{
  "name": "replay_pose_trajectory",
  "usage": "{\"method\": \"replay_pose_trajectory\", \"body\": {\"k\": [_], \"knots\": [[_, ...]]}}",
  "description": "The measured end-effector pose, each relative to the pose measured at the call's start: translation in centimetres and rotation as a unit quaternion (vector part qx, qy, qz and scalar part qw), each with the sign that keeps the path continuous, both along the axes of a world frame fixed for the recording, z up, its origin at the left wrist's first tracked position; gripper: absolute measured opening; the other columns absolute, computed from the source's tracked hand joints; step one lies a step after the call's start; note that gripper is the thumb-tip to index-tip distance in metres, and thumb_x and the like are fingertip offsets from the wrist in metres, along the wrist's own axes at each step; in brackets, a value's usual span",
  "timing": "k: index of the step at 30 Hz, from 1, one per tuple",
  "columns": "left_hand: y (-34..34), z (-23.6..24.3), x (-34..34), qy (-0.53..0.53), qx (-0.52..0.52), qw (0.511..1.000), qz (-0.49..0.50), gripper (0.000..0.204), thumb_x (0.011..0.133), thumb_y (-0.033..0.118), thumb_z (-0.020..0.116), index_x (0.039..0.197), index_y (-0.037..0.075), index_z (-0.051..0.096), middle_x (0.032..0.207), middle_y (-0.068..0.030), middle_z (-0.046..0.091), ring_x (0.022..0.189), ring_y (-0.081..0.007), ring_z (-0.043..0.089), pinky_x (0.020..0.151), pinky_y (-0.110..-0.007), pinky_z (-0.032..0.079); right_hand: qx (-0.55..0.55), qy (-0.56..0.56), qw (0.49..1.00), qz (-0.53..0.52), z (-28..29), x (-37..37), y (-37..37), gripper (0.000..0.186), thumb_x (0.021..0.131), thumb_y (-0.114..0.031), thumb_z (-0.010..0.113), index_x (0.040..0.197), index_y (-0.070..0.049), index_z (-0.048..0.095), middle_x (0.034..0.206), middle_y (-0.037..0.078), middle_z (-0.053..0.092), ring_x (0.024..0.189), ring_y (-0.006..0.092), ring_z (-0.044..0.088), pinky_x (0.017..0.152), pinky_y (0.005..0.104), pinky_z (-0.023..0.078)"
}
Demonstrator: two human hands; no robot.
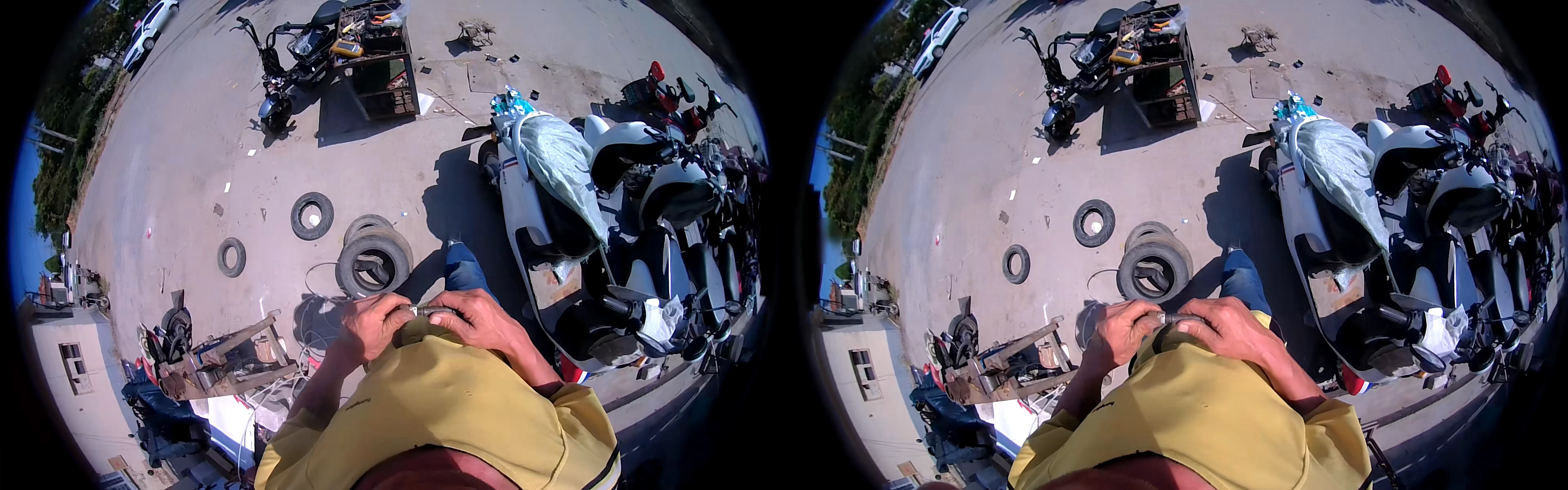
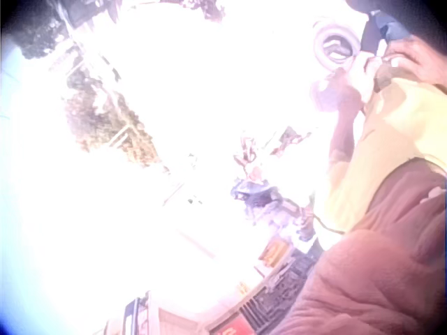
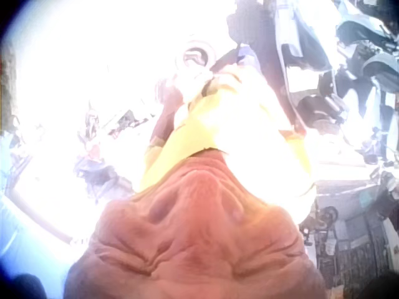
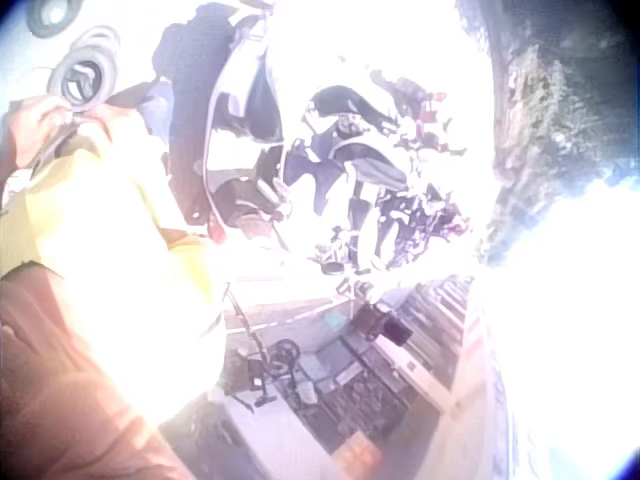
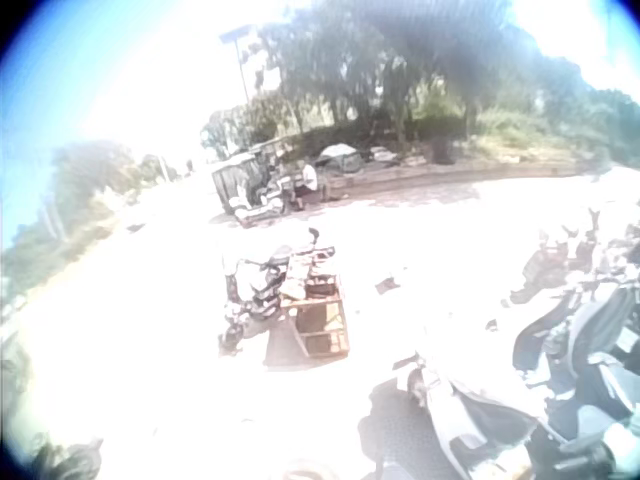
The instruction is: The person retrieves a small metal part from a cluttered workshop and moves outside to a white scooter. They squat down and repeatedly insert and remove the metal part into the scooter's rear wheel hub area, seemingly testing the fit or alignment.
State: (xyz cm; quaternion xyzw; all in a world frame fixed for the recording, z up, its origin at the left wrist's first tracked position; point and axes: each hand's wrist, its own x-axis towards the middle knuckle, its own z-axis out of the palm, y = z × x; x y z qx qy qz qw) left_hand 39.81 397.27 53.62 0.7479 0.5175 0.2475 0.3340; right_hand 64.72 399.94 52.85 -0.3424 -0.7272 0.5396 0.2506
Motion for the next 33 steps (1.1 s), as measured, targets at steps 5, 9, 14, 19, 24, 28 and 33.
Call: {"method": "replay_pose_trajectory", "body": {"k": [5, 9, 14, 19, 24, 28, 33], "knots": [[15.5, -6.8, 0.7, -0.127, -0.125, 0.975, 0.134, 0.026, 0.1, 0.026, 0.066, 0.116, 0.005, 0.067, 0.083, -0.0109, 0.071, 0.076, -0.0254, 0.071, 0.07, -0.034, 0.054, 0.031, -0.012, 0.999, 0.02, -6.2, -0.5, 19.4, 0.032, 0.1, -0.032, 0.064, 0.105, -0.001, 0.07, 0.089, 0.022, 0.07, 0.081, 0.0427, 0.067, 0.072, 0.0449, 0.054], [26.3, -8.3, -0.2, -0.156, 0.1, 0.965, 0.183, 0.024, 0.087, -0.006, 0.072, 0.109, 0.002, 0.066, 0.1, -0.0093, 0.067, 0.09, -0.0185, 0.067, 0.08, -0.03, 0.054, 0.062, -0.074, 0.988, 0.119, -7.4, -3.8, 33.5, 0.033, 0.102, -0.035, 0.06, 0.109, -0.003, 0.068, 0.088, 0.022, 0.069, 0.083, 0.0426, 0.067, 0.071, 0.047, 0.053], [37.6, -10.7, -3.4, -0.321, 0.002, 0.926, 0.2, 0.076, 0.085, 0.017, 0.086, 0.142, -0.001, 0.038, 0.118, -0.0112, 0.063, 0.099, -0.018, 0.063, 0.084, -0.03, 0.052, 0.126, -0.057, 0.976, 0.169, -6.8, -7.9, 48.0, 0.029, 0.101, -0.034, 0.059, 0.106, -0.006, 0.067, 0.089, 0.017, 0.07, 0.08, 0.0423, 0.066, 0.069, 0.0511, 0.052], [56.7, -12.3, -4.2, -0.25, -0.163, 0.937, 0.181, 0.016, 0.102, 0.013, 0.065, 0.113, 0.002, 0.068, 0.086, -0.0047, 0.067, 0.075, -0.0114, 0.062, 0.07, -0.026, 0.051, 0.112, -0.094, 0.988, 0.049, -10.1, -7.7, 61.5, 0.028, 0.1, -0.031, 0.061, 0.099, -0.004, 0.066, 0.079, 0.019, 0.067, 0.075, 0.0431, 0.064, 0.065, 0.0483, 0.051], [73.3, -11.8, -2.9, -0.128, 0.167, 0.967, -0.144, 0.031, 0.091, 0.007, 0.076, 0.119, 0.003, 0.065, 0.112, -0.0124, 0.066, 0.092, -0.0252, 0.068, 0.083, -0.036, 0.055, -0.114, -0.043, 0.986, -0.118, -11.7, -3.9, 68.9, 0.03, 0.103, -0.03, 0.06, 0.095, -0.003, 0.07, 0.064, 0.007, 0.058, 0.058, 0.0205, 0.055, 0.056, 0.035, 0.042], [82.8, -10.9, -0.5, -0.183, -0.081, 0.973, -0.111, 0.055, 0.088, 0.023, 0.082, 0.133, 0.006, 0.055, 0.111, -0.0131, 0.067, 0.093, -0.0284, 0.068, 0.081, -0.039, 0.056, -0.199, 0.017, 0.956, -0.217, -12.2, -1.2, 75.4, 0.033, 0.104, -0.032, 0.061, 0.096, -0.002, 0.071, 0.064, -0.002, 0.052, 0.061, 0.0069, 0.044, 0.055, 0.0271, 0.036], [93.0, -14.4, 3.3, -0.178, -0.106, 0.977, -0.046, 0.026, 0.095, 0.015, 0.072, 0.116, 0.002, 0.068, 0.101, -0.0119, 0.069, 0.089, -0.0275, 0.068, 0.078, -0.037, 0.054, -0.21, 0.008, 0.959, -0.19, -14.5, 2.5, 88.2, 0.033, 0.104, -0.032, 0.061, 0.097, -0.001, 0.07, 0.068, -0.002, 0.055, 0.064, 0.0071, 0.046, 0.056, 0.0271, 0.037]]}}
